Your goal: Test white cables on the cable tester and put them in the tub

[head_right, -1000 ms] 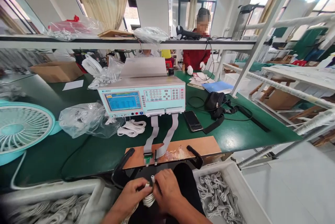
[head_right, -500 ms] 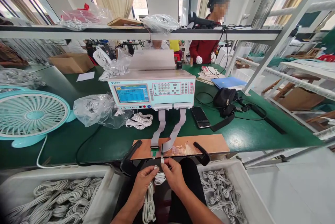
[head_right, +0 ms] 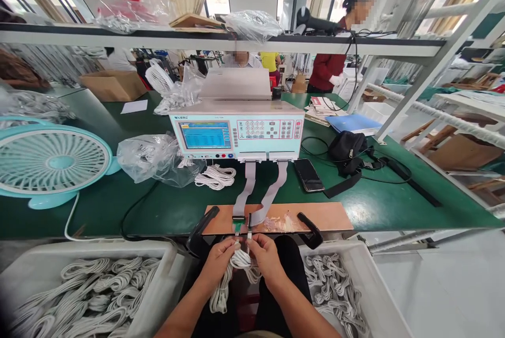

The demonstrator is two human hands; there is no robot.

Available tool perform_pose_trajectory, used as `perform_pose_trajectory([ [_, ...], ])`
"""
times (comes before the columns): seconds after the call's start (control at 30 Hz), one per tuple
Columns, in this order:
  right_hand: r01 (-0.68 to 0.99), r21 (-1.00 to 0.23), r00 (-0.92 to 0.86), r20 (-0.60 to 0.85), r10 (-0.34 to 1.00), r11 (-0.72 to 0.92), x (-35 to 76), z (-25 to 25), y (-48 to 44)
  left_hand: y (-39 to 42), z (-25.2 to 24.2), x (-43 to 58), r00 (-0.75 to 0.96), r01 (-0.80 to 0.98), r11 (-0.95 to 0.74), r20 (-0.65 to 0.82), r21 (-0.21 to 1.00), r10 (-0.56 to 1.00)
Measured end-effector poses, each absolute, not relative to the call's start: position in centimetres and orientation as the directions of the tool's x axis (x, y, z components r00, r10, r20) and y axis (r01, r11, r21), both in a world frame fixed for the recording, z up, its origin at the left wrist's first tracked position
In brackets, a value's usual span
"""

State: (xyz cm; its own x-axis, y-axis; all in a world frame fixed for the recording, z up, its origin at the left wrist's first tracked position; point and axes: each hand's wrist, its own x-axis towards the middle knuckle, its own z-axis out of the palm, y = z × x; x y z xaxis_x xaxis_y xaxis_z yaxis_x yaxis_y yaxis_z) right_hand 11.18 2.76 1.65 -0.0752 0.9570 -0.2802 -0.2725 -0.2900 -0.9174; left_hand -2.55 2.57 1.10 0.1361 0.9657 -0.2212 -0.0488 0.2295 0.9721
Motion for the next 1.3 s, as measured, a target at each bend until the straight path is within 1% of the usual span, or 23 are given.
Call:
perform_pose_trajectory([
  [0.13, -0.228, -0.935, -0.097, -0.256, 0.962, -0.272, 11.5, 1.4, 3.1, 2.8, -0.3, -2.3, 0.035, -0.087, 0.200, -0.197, 0.976, 0.980],
  [0.33, -0.207, -0.942, -0.086, -0.252, 0.964, -0.265, 11.5, 1.9, 3.1, 2.5, -0.3, -2.0, -0.035, -0.213, 0.242, -0.255, 0.947, 0.966],
  [0.4, -0.218, -0.941, -0.090, -0.246, 0.965, -0.260, 11.4, 2.0, 3.1, 2.4, 0.0, -1.8, -0.036, -0.245, 0.241, -0.257, 0.939, 0.966],
  [0.57, -0.222, -0.936, -0.122, -0.250, 0.960, -0.272, 11.6, 1.6, 3.1, 2.5, 0.0, -1.7, -0.009, -0.208, 0.213, -0.220, 0.955, 0.975],
  [0.67, -0.217, -0.938, -0.123, -0.249, 0.961, -0.270, 11.7, 1.2, 3.2, 2.4, 0.1, -1.5, -0.006, -0.240, 0.212, -0.220, 0.947, 0.976],
  [0.87, -0.215, -0.938, -0.114, -0.252, 0.961, -0.272, 11.7, 1.2, 3.1, 2.2, 0.5, -0.8, -0.084, -0.318, 0.200, -0.237, 0.927, 0.968],
  [1.13, -0.219, -0.941, -0.104, -0.240, 0.965, -0.258, 11.2, 1.9, 2.9, 2.5, -0.7, -1.3, -0.047, -0.270, 0.228, -0.249, 0.935, 0.967],
  [1.3, -0.218, -0.946, -0.089, -0.225, 0.970, -0.240, 10.9, 1.4, 2.7, 3.1, -1.3, -1.5, -0.049, -0.208, 0.195, -0.209, 0.959, 0.977],
])
